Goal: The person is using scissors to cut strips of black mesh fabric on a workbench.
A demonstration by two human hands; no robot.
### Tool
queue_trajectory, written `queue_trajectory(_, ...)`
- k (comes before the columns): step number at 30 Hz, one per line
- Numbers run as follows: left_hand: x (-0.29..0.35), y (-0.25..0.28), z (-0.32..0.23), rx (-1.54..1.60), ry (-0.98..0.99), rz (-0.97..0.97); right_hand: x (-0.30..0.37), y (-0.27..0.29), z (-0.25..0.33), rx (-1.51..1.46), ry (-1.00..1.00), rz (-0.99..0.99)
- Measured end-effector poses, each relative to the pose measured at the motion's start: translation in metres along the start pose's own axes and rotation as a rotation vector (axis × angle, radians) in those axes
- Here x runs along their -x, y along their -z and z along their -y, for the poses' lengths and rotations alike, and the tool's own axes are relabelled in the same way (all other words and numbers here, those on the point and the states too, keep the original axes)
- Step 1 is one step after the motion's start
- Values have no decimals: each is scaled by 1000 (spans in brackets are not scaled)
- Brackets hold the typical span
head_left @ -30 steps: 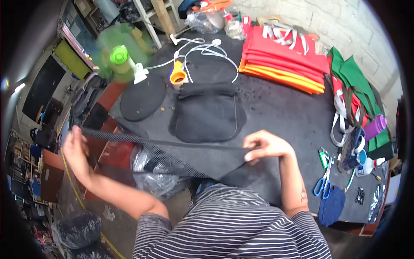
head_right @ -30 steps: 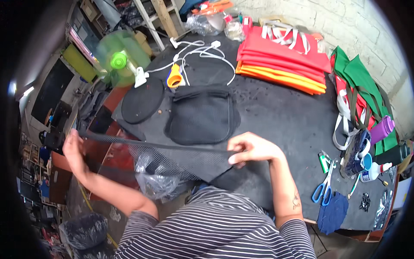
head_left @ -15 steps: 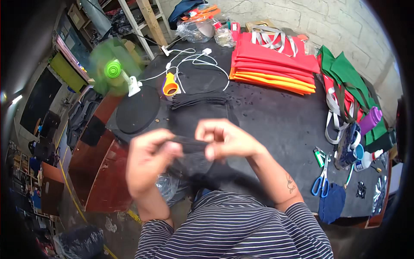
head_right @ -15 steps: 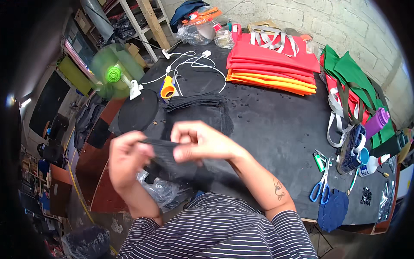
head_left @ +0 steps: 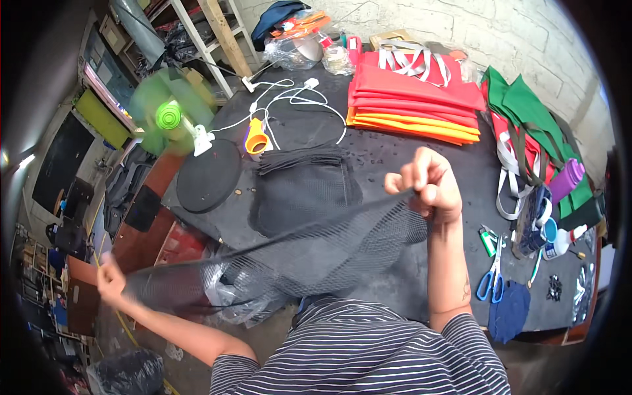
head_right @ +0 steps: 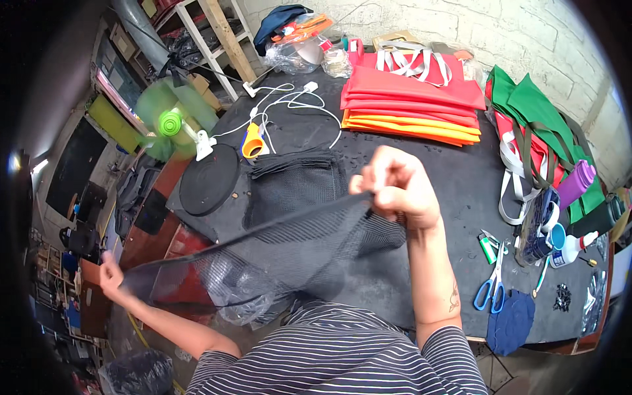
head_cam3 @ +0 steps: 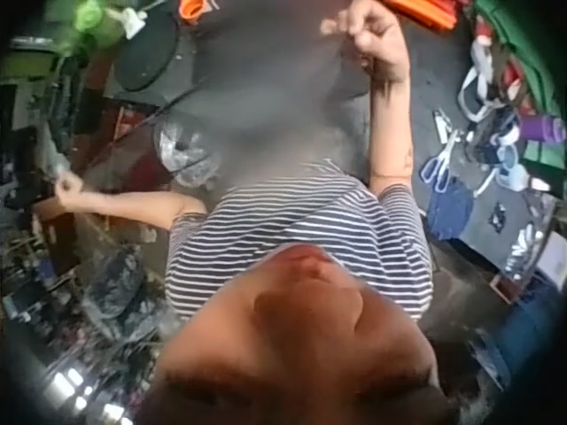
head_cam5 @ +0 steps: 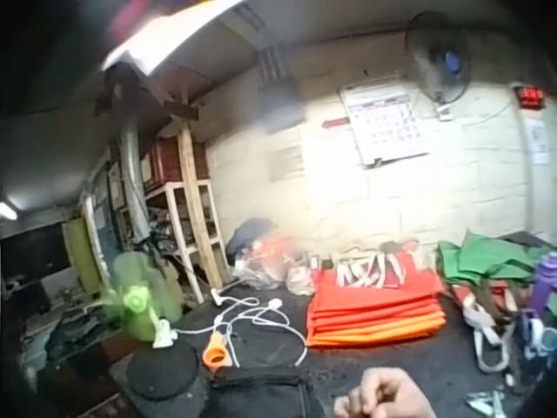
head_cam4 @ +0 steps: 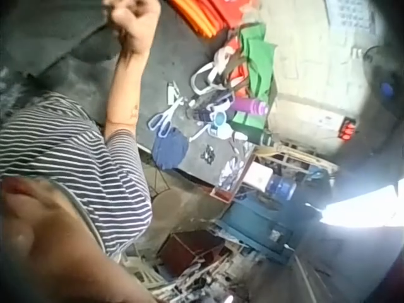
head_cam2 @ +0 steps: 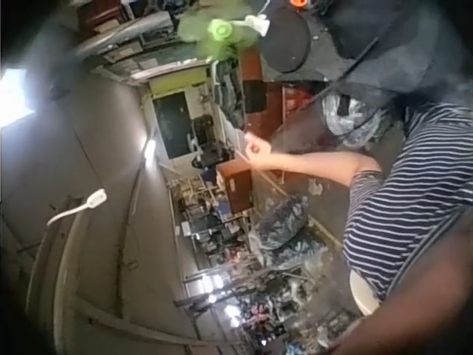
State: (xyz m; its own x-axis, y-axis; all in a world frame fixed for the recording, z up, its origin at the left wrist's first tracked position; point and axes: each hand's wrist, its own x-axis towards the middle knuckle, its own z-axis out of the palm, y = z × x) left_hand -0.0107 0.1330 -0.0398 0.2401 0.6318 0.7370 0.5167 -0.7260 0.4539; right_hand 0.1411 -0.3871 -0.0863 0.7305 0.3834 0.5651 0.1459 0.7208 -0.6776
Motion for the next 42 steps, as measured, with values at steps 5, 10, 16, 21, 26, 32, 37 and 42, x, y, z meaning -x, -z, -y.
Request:
queue_trajectory(5, 84, 4, -149, 747, -109, 655, -40, -76, -25, 477, -269, 231)
queue_trajectory(10, 133, 7, -214, 1076, -414, 1649, -40, -81, -57, 139, -472, 164)
queue_trajectory(16, 87, 12, -178, 1711, 117, 790, 21, -29, -85, 214, -654, 667)
queue_trajectory(21, 50, 11, -108, 1785, 265, 329, 36, 8, -44, 297, -671, 868)
queue_trajectory(26, 48, 4, -31, 629, -147, 805, 10, 25, -15, -156, -138, 714)
queue_trajectory(32, 123, -10, -175, 865, -290, 1060, -42, -69, -39, 346, -604, 271)
queue_trajectory(37, 121, 11, -208, 1263, -210, 1685, -38, -69, -73, -71, -487, 304)
queue_trajectory(42, 99, 21, -198, 1741, 153, 586, 11, -50, -113, -331, -906, 839)
